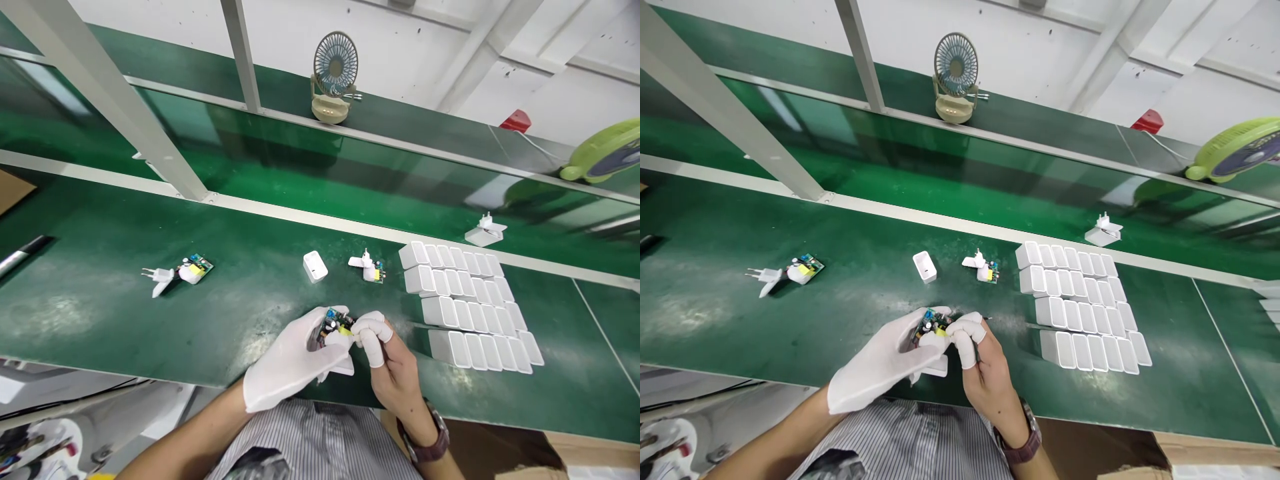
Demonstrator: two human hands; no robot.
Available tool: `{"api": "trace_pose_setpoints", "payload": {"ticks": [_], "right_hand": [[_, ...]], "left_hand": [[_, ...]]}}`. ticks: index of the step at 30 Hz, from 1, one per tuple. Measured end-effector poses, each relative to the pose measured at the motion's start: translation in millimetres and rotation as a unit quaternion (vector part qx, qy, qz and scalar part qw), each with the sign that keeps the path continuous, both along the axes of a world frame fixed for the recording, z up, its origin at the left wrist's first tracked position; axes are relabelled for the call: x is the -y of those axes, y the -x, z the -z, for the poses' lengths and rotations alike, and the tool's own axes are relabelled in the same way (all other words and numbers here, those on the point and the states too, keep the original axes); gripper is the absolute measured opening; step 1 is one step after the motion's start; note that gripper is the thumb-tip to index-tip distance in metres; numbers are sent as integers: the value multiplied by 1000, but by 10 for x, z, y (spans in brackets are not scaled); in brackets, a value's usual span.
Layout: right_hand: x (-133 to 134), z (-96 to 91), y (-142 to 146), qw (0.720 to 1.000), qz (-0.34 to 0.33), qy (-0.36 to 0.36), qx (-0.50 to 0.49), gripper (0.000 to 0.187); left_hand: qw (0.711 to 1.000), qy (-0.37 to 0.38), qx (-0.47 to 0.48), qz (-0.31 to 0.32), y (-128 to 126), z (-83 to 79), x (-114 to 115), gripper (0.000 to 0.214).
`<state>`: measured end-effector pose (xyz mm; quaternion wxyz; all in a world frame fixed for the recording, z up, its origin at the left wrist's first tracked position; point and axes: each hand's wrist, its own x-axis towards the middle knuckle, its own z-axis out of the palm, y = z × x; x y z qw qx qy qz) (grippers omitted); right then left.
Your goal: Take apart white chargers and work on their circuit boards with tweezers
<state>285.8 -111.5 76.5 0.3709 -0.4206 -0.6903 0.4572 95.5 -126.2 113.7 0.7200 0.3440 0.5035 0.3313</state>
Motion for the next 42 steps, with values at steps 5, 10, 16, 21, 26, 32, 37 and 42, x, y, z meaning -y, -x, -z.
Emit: {"api": "trace_pose_setpoints", "payload": {"ticks": [5,10,16,21,26,32,37,42], "right_hand": [[-11,-8,-8,999,-2,44,-17,23],[4,-17,-7,997,4,71,-13,24],[9,-36,-12,997,9,78,-6,24],[32,-100,-24,998,-13,56,-15,26],[79,-84,0,998,-45,21,-25,30],[113,-30,30,998,-54,25,-37,35],[116,-31,27,997,-63,-52,-12,46],[89,-6,13,985,-70,-152,31,59]], "left_hand": [[999,-27,-20,-4,-1,21,3,52],[999,-28,-21,2,-1,46,3,52],[1000,2,22,10,9,48,-3,55],[998,17,64,0,18,79,-6,60],[996,21,83,-5,11,54,-9,57],[998,15,59,-5,20,57,0,54],[998,11,61,-3,19,70,9,53],[998,-2,63,6,36,100,24,51]]}}
